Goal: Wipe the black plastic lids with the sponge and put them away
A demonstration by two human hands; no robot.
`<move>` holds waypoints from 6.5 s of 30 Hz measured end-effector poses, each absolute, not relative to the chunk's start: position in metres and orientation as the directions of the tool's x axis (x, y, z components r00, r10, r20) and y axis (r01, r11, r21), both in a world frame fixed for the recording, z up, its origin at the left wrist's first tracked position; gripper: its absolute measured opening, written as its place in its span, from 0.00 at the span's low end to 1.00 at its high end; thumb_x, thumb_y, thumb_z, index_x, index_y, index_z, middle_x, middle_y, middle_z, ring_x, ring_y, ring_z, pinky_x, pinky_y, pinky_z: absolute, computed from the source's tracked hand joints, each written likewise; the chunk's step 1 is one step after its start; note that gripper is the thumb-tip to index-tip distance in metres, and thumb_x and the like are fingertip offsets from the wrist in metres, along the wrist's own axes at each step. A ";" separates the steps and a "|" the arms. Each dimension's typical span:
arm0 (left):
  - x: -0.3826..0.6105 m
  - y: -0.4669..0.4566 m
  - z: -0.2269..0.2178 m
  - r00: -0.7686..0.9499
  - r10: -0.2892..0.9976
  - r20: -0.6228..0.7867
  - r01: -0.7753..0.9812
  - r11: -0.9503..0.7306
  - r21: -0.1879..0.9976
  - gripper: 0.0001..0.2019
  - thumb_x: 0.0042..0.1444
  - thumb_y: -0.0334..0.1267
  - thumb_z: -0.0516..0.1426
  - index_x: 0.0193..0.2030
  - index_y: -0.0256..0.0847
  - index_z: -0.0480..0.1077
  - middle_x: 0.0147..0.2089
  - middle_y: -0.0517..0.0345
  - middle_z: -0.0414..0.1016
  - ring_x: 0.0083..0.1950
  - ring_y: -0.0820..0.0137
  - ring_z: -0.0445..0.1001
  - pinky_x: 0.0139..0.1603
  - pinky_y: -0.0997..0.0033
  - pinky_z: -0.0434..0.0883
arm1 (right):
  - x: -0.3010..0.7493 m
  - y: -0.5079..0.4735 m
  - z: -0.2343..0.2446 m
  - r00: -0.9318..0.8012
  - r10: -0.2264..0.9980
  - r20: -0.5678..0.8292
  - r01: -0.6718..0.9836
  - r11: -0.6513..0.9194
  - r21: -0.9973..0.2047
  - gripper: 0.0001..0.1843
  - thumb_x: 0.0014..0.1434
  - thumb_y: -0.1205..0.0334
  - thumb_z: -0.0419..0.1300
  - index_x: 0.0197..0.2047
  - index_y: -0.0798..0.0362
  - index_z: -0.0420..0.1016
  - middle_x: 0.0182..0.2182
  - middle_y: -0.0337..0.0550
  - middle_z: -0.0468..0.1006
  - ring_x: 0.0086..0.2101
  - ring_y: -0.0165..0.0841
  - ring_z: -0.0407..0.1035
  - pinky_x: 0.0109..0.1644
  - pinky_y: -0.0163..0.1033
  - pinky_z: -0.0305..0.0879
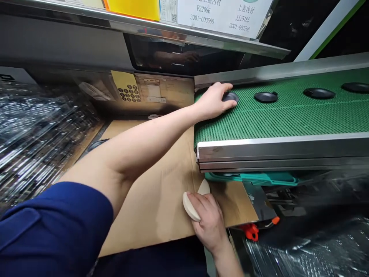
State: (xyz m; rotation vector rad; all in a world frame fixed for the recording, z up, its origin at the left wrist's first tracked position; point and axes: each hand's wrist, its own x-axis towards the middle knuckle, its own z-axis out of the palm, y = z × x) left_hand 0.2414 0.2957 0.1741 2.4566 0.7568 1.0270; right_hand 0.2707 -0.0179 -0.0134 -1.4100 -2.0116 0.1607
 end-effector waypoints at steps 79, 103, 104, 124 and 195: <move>0.007 -0.003 0.006 0.542 0.815 -0.207 -0.644 0.560 0.522 0.35 0.69 0.64 0.37 0.45 0.38 0.74 0.70 0.43 0.65 0.74 0.45 0.60 0.75 0.39 0.54 | 0.150 -0.031 0.025 -0.432 0.803 0.411 0.645 0.594 -0.481 0.09 0.67 0.70 0.54 0.44 0.56 0.76 0.28 0.42 0.74 0.30 0.34 0.66 0.35 0.41 0.66; 0.014 -0.008 0.006 0.371 0.907 -0.201 -0.693 0.414 0.591 0.27 0.68 0.62 0.46 0.44 0.42 0.73 0.69 0.48 0.68 0.75 0.50 0.60 0.75 0.43 0.56 | 0.137 -0.031 0.026 -0.291 0.856 0.428 0.676 0.500 -0.541 0.08 0.68 0.68 0.53 0.41 0.54 0.74 0.29 0.41 0.72 0.31 0.32 0.66 0.37 0.40 0.66; 0.014 -0.008 0.005 0.365 0.909 -0.201 -0.694 0.409 0.593 0.25 0.68 0.61 0.47 0.44 0.42 0.73 0.70 0.49 0.67 0.75 0.51 0.59 0.75 0.43 0.55 | 0.137 -0.032 0.026 -0.291 0.856 0.428 0.675 0.500 -0.542 0.08 0.69 0.68 0.53 0.41 0.54 0.74 0.29 0.41 0.72 0.31 0.32 0.66 0.36 0.40 0.66; 0.004 -0.001 0.004 0.601 0.744 -0.292 -0.618 0.664 0.421 0.24 0.74 0.47 0.44 0.63 0.37 0.72 0.72 0.45 0.65 0.77 0.53 0.56 0.76 0.48 0.54 | 0.174 -0.022 0.013 -0.290 0.835 0.467 0.793 0.483 -0.371 0.07 0.66 0.70 0.59 0.46 0.60 0.77 0.29 0.43 0.73 0.31 0.34 0.66 0.36 0.41 0.65; 0.005 0.001 0.002 0.677 0.688 -0.263 -0.599 0.722 0.347 0.30 0.73 0.51 0.41 0.64 0.31 0.71 0.69 0.39 0.69 0.74 0.52 0.62 0.77 0.51 0.52 | 0.171 -0.029 0.027 -0.377 0.783 0.495 0.614 0.611 -0.500 0.14 0.62 0.76 0.61 0.50 0.55 0.75 0.37 0.45 0.81 0.39 0.36 0.72 0.42 0.44 0.67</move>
